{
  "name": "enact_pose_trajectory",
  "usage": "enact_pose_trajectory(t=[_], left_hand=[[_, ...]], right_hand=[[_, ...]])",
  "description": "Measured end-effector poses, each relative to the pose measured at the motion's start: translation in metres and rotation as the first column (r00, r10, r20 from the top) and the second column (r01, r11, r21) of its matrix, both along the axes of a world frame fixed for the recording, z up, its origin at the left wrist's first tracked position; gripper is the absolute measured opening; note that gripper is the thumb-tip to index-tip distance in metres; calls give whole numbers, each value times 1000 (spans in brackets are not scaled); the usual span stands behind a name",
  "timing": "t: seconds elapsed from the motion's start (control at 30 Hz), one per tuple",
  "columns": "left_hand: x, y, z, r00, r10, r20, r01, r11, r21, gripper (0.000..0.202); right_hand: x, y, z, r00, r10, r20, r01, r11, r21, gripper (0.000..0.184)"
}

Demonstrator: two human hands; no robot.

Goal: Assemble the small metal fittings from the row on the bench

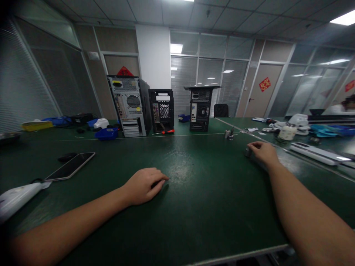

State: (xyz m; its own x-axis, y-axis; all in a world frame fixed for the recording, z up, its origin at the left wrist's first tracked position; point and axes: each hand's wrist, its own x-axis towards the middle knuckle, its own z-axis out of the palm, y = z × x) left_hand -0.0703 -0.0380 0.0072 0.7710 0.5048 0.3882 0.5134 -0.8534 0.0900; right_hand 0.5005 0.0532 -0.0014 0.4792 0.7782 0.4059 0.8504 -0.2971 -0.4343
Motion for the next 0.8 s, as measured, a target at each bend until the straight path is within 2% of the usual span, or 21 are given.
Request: enact_pose_trajectory(t=[0.43,0.63,0.8], left_hand=[[-1,0,-1,1000,-10,8,10,1000,-1,28],[0,1,0,1000,-5,-5,5,1000,-3,28],[0,0,1,1000,7,-16,-7,1000,-6,28]], right_hand=[[-6,-7,3,999,-30,-17,31,998,59,46],[-3,-4,3,1000,-19,-6,19,1000,22,44],[2,0,-1,995,-14,-104,16,1000,20,43]])
